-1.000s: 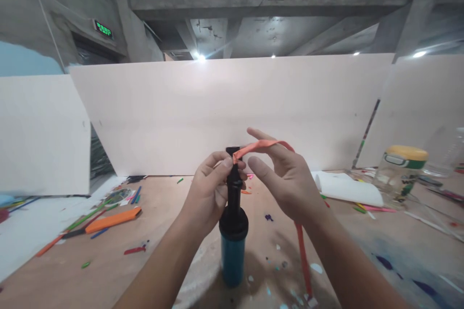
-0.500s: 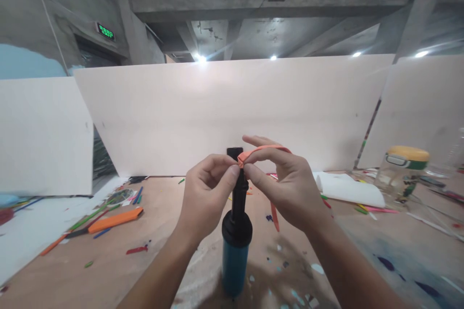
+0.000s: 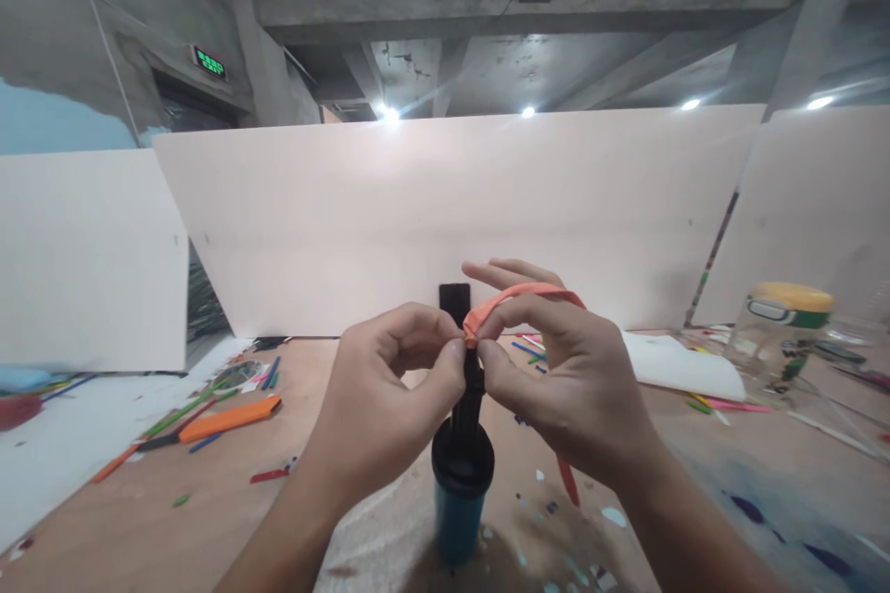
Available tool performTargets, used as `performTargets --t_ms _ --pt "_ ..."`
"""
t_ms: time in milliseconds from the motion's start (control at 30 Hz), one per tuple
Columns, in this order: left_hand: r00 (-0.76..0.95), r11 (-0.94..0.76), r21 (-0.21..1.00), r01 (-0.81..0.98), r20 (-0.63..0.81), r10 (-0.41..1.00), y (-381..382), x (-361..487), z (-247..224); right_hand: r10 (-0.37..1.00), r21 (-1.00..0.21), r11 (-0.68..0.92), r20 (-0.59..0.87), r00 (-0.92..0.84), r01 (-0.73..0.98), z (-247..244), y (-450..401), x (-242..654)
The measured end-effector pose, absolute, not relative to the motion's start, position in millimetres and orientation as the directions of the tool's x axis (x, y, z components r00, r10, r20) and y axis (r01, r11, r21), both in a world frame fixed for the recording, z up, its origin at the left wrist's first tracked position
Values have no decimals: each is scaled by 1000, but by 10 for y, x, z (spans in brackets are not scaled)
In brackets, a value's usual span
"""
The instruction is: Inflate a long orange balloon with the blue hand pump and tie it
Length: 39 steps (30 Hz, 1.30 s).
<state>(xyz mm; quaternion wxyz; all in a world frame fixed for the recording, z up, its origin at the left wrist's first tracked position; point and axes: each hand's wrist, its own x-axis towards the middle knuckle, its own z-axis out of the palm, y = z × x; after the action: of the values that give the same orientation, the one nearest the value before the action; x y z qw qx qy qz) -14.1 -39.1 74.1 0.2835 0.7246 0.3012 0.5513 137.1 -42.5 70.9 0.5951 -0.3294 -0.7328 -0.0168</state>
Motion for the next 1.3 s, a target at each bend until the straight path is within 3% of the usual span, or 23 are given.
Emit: performTargets --t_ms 400,567,800,1000,1300 --pt "238 -780 577 242 744 625 -468 -135 735 255 -98 811 947 -197 576 767 -503 1381" --pt "254 -799 538 268 761 597 -447 -167 754 227 -46 804 945 -235 592 758 -493 1384" --pt "290 -770 553 318 716 635 -377 -134 721 242 -54 780 945 -221 624 721 -353 1432" --pt "254 -706 689 165 662 705 -330 -127 671 271 -134 806 950 -157 576 686 -303 1420" --pt "207 -746 637 195 717 666 -361 -151 700 298 -170 828 941 -163 534 696 -357 1389"
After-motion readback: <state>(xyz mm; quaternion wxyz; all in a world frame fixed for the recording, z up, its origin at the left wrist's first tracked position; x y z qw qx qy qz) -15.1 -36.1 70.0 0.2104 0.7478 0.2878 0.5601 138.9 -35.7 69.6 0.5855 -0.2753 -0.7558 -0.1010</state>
